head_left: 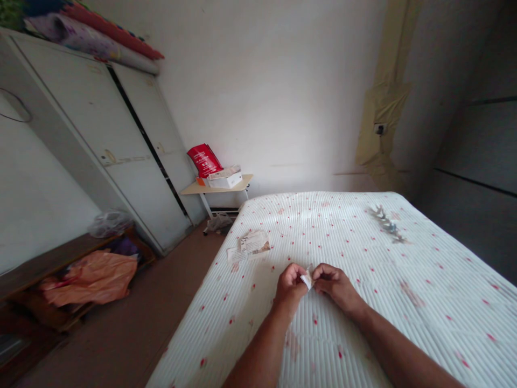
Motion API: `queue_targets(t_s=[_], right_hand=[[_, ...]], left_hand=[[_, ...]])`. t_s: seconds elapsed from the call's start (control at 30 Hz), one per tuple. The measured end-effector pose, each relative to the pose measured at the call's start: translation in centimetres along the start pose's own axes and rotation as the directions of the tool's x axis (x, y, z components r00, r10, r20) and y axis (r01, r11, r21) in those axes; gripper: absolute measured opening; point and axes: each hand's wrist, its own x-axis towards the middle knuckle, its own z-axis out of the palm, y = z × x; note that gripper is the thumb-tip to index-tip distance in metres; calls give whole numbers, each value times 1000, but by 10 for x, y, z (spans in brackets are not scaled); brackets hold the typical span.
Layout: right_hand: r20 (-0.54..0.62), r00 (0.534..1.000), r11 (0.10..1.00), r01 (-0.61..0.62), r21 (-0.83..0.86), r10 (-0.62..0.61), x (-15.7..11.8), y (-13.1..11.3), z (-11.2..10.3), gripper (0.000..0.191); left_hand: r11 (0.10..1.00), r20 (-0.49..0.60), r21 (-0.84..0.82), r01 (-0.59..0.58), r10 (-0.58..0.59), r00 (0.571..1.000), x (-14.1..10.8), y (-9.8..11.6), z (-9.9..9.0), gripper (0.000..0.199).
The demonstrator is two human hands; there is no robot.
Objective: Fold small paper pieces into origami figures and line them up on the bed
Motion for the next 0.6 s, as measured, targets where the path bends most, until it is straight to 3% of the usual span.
queue_targets(t_s=[0.2, 0.6], right_hand=[[0, 1000, 1000, 4, -17, -4, 1, 4, 0, 5], [-2, 1000, 1000, -2, -18, 2, 1, 5, -1, 6]], left_hand=[[995, -41, 87, -48, 52, 998, -2, -1, 2, 9], [999, -35, -12, 35, -35, 999, -2, 7, 1, 12]])
